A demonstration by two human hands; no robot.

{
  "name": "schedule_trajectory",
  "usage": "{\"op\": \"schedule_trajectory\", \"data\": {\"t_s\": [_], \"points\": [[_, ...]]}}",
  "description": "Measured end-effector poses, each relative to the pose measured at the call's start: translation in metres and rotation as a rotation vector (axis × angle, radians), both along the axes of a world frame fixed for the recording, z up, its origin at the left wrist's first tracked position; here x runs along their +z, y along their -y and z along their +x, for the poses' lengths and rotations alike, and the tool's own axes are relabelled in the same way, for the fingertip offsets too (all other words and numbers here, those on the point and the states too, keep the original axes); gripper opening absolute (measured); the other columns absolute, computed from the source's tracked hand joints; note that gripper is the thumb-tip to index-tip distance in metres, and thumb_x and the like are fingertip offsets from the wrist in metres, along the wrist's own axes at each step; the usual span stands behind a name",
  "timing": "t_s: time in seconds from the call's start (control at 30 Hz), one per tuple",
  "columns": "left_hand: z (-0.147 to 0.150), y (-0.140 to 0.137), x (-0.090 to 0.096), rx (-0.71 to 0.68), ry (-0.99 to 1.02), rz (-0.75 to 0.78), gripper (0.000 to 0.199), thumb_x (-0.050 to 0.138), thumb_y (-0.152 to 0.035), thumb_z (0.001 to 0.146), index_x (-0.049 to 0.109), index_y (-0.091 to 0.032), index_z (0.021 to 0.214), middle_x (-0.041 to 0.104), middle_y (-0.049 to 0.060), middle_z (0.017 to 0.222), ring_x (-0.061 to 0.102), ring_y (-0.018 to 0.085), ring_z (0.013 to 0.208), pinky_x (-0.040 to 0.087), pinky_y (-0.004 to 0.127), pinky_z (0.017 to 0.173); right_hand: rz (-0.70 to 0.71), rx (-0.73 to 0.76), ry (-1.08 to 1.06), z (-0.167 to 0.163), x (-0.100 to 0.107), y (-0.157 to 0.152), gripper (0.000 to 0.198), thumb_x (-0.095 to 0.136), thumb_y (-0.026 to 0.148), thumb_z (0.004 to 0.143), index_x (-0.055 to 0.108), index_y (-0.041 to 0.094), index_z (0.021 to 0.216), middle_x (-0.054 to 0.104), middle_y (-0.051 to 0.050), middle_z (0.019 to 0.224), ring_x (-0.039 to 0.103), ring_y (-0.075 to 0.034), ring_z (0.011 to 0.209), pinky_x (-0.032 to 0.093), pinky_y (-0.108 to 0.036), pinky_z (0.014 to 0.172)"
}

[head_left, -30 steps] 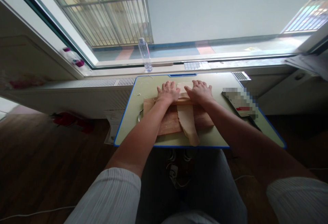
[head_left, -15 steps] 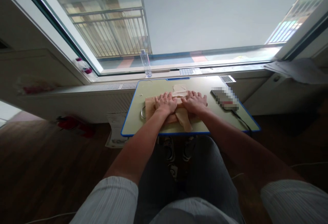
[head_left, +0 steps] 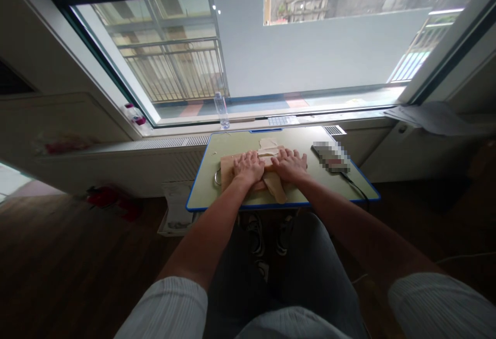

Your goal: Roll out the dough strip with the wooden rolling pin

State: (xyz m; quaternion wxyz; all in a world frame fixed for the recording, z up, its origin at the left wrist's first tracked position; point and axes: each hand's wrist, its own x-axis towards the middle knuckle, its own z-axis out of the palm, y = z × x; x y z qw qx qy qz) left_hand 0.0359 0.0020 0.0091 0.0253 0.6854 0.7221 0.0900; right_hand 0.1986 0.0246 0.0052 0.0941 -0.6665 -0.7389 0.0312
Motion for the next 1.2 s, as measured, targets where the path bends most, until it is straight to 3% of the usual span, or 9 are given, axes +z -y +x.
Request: {"op": "schedule_trajectory", "data": {"t_s": [0.4,0.77,0.97,1.2], "points": [[-0.010,-0.073,0.002,0.046,0.077,-0.070,0.070,0.024,-0.055,0.105,0.043,-0.028,0.167,0.039,0.007,0.177,0.035,0.030,0.163,0.026,0.063,0.133,-0.078,-0.013,-0.128,-0.007,0.008,-0.065,0.071,0.029,0.060,0.108,0.049,0.020,0.163,0.047,-0.015,0.170,0.042,-0.038,0.152,0.028,-0.064,0.125],[-0.018,-0.128,-0.005,0.055,0.071,0.015,0.063,0.024,-0.054,0.108,0.051,-0.028,0.159,0.050,0.011,0.170,0.046,0.032,0.154,0.031,0.063,0.130,0.009,0.005,-0.145,-0.017,0.002,-0.124,0.070,0.035,0.062,0.108,0.057,0.012,0.152,0.056,-0.022,0.161,0.047,-0.039,0.147,0.026,-0.065,0.125],[-0.018,-0.127,-0.004,0.048,0.064,0.031,0.064,0.023,-0.055,0.108,0.049,-0.027,0.160,0.052,0.012,0.167,0.048,0.033,0.152,0.034,0.061,0.128,-0.021,0.004,-0.141,-0.018,0.005,-0.122,0.074,0.033,0.067,0.107,0.057,0.013,0.151,0.056,-0.023,0.160,0.045,-0.039,0.148,0.026,-0.064,0.125],[-0.013,-0.098,-0.002,0.055,0.068,-0.020,0.065,0.028,-0.056,0.107,0.048,-0.028,0.161,0.047,0.010,0.172,0.044,0.033,0.155,0.031,0.061,0.130,-0.056,-0.017,-0.120,-0.012,0.004,-0.093,0.086,0.029,0.076,0.104,0.052,0.012,0.157,0.049,-0.022,0.167,0.043,-0.039,0.151,0.029,-0.060,0.125]]}}
